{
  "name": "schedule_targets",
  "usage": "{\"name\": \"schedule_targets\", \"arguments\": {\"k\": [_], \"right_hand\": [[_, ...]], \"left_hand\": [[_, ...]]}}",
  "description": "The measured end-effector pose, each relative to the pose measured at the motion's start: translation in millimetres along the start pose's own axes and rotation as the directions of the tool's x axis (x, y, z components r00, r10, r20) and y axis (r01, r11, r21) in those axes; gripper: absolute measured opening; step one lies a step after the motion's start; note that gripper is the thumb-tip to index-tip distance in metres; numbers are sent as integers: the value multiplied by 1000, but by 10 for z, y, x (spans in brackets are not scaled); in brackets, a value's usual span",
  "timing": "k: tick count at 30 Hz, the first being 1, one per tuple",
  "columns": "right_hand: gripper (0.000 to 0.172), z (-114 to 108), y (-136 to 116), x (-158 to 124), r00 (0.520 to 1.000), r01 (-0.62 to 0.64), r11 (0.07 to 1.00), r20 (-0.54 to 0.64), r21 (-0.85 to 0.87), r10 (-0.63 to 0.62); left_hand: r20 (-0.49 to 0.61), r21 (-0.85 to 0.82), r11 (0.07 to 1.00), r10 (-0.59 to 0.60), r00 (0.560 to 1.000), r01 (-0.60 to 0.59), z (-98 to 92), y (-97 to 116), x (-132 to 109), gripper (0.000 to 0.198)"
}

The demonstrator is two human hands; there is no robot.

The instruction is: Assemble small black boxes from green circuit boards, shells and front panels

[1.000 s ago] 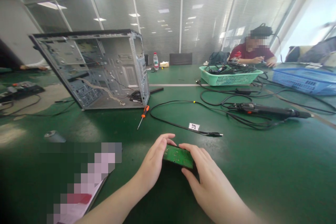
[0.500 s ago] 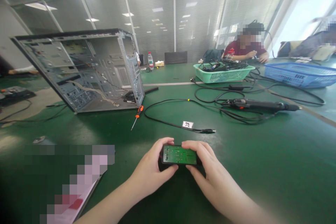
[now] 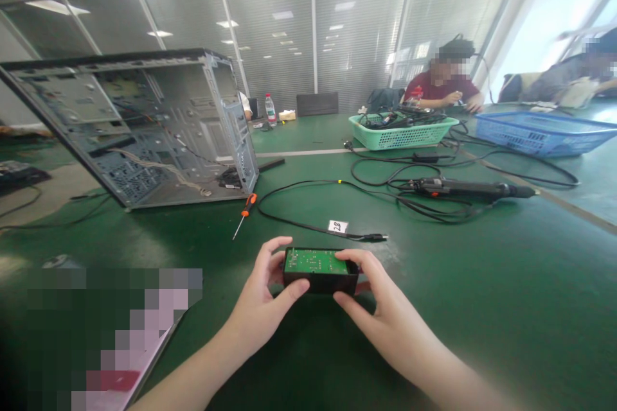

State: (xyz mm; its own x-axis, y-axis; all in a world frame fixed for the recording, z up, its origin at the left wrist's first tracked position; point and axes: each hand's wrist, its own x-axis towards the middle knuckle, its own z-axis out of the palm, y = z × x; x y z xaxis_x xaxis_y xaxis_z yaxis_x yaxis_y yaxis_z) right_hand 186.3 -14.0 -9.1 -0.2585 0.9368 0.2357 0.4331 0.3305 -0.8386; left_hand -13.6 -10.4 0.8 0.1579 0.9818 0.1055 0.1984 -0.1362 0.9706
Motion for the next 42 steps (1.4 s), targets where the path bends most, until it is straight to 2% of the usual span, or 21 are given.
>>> {"name": "schedule_targets", "arguments": {"k": [2,5,9,12,15,18,22,25,28,32,37,42], "right_hand": [[39,-5,12,-6,998,-44,999,39,11,44],[45,-22,-5,-21,989,-121,992,97,48,116],[46,-41,-72,-19,966,-216,975,154,54,205],[47,-45,-109,9,939,-318,934,195,165,285],[50,-58,-119,41,880,-471,827,228,308,416],[48,-84,-115,61,804,-591,663,271,460,529],[45,-126,-138,61,698,-708,476,419,521,580],[49,-148,-192,51,649,-754,403,495,519,577],[53,-154,-235,50,640,-764,392,524,512,562],[58,-143,-216,61,603,-797,399,563,452,566],[59,-138,-189,46,643,-766,439,552,469,531],[54,-130,-231,36,671,-739,441,498,509,549]], "left_hand": [[17,-69,998,-9,1000,10,-2,-6,-4,47],[49,-104,994,-38,998,43,-6,-10,4,32],[84,-151,983,-90,992,102,-12,-40,32,28],[108,-118,983,-127,986,140,-22,-47,38,26],[135,-117,983,-122,983,138,-32,-28,33,27],[168,-141,978,-128,977,153,-31,-13,41,29],[179,-135,975,-152,972,177,-13,-8,71,37],[180,-151,973,-145,973,173,-7,15,87,44],[170,-101,980,-151,974,170,-17,43,90,50],[171,-44,986,-152,973,162,-33,57,82,53],[181,-35,986,-155,971,164,-33,61,78,50],[174,-53,982,-167,970,179,-31,67,82,37]]}}
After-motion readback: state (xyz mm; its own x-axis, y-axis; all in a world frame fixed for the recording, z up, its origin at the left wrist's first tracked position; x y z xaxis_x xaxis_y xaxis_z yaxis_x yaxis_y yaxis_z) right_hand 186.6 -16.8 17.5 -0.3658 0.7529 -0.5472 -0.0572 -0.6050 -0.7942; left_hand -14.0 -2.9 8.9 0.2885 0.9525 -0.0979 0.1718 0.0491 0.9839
